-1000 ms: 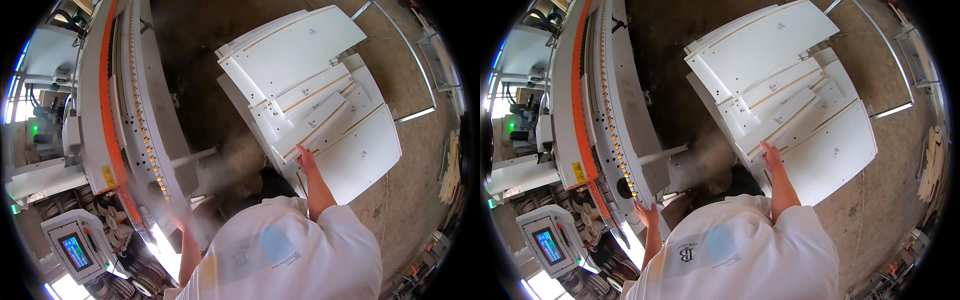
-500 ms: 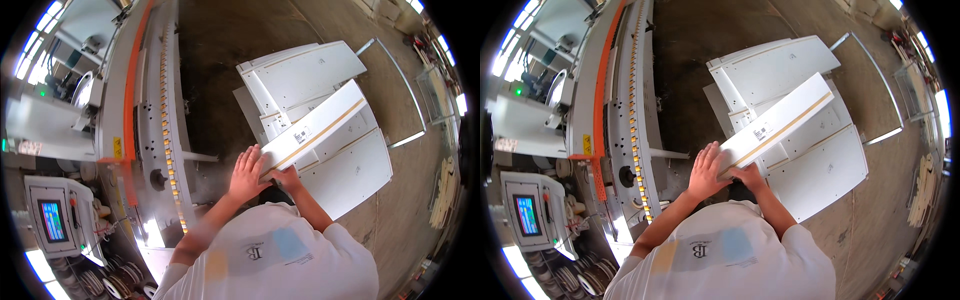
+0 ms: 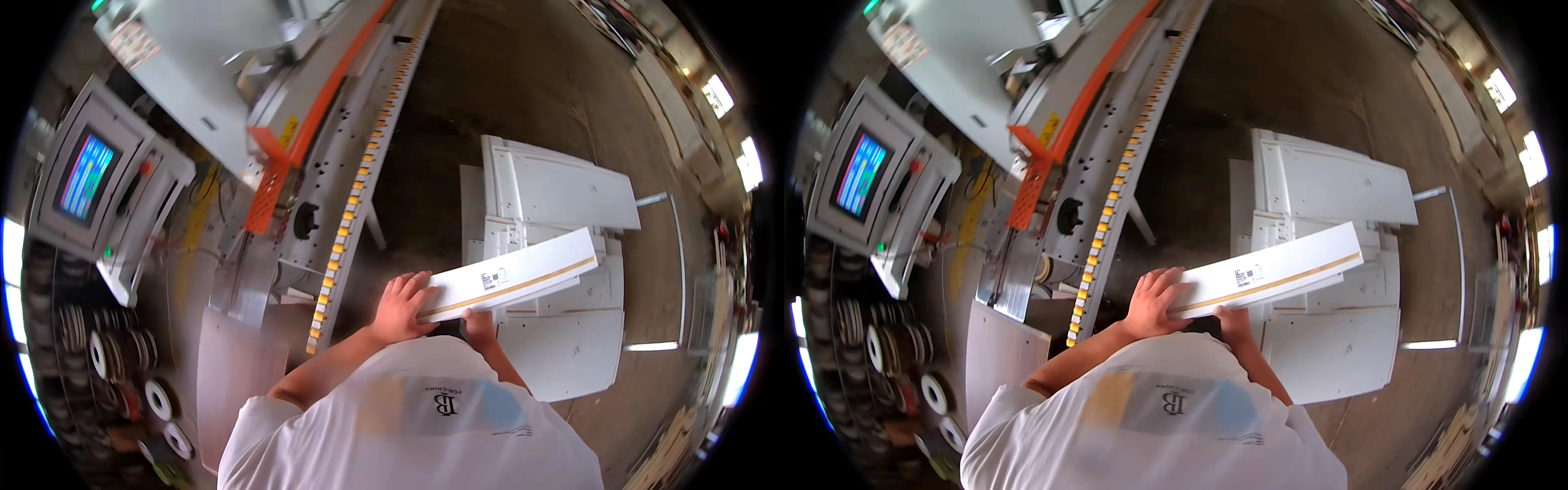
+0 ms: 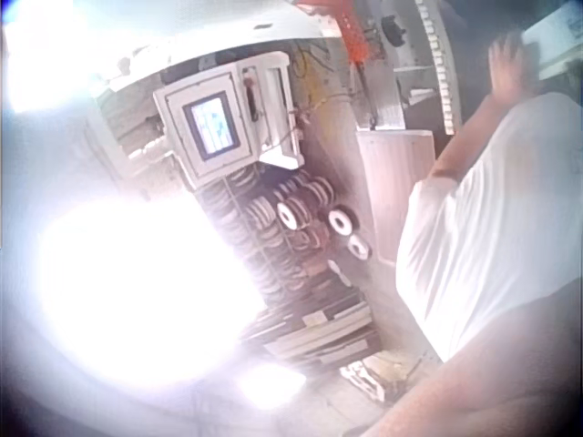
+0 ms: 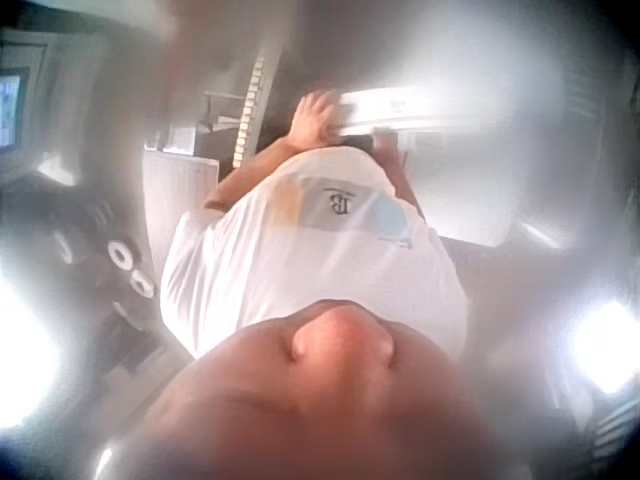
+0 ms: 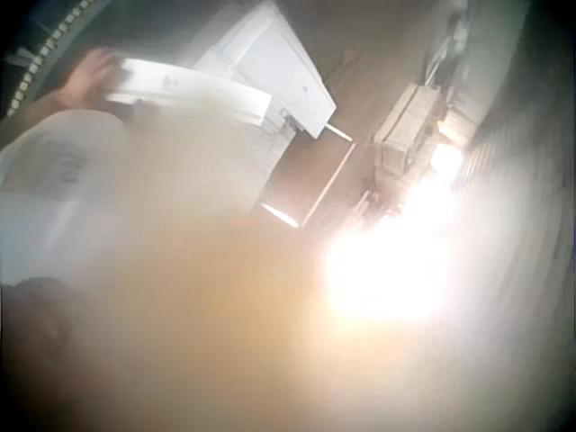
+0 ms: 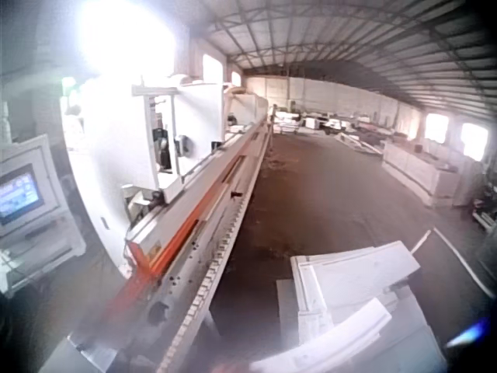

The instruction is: The person repeatedly picks up white rectangular panels from a stack, places them onto a conveyor belt for processing, and then stacks the processed panels onto a separate pile. The task involves handling the panels one at a time in a continuous loop.

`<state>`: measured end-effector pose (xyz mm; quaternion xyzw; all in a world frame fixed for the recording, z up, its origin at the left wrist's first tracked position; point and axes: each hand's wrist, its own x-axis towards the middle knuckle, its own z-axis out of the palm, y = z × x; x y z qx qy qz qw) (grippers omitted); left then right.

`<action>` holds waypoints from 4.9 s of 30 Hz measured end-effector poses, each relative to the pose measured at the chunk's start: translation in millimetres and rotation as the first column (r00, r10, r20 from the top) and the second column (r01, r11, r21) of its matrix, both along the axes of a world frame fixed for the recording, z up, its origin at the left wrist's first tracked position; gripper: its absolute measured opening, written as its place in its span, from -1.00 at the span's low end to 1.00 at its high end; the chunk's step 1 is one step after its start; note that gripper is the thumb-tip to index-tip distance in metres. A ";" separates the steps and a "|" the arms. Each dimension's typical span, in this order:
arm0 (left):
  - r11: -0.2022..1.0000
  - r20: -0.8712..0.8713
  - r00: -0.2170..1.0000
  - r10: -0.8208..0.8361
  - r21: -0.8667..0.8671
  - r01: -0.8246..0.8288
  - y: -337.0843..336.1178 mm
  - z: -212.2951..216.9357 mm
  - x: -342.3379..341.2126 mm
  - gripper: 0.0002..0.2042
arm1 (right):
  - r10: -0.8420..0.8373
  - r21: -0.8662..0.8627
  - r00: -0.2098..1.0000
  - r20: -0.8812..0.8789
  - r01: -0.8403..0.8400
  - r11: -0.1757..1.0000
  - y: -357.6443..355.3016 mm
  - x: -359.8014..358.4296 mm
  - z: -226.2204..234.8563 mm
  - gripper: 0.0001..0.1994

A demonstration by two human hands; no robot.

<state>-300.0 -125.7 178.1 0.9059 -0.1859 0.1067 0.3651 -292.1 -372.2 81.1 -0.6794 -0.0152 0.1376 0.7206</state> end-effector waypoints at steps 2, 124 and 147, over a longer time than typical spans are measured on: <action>0.999 -0.031 0.999 0.041 -0.031 -0.042 18.0 -5.2 -20.5 -0.29 | 0.034 -0.131 0.999 -0.013 -0.035 0.991 7.6 -7.3 -5.2 -0.39; 0.388 0.161 0.445 0.881 0.292 -0.874 319.0 -111.6 -138.9 -0.55 | 0.203 -0.433 0.906 -0.371 -0.362 0.826 -31.3 -59.5 -162.1 -0.39; 0.343 0.169 0.396 0.903 0.274 -0.899 313.2 -118.3 -144.3 -0.64 | 0.231 -0.432 0.872 -0.431 -0.425 0.796 -24.4 -53.9 -146.5 -0.35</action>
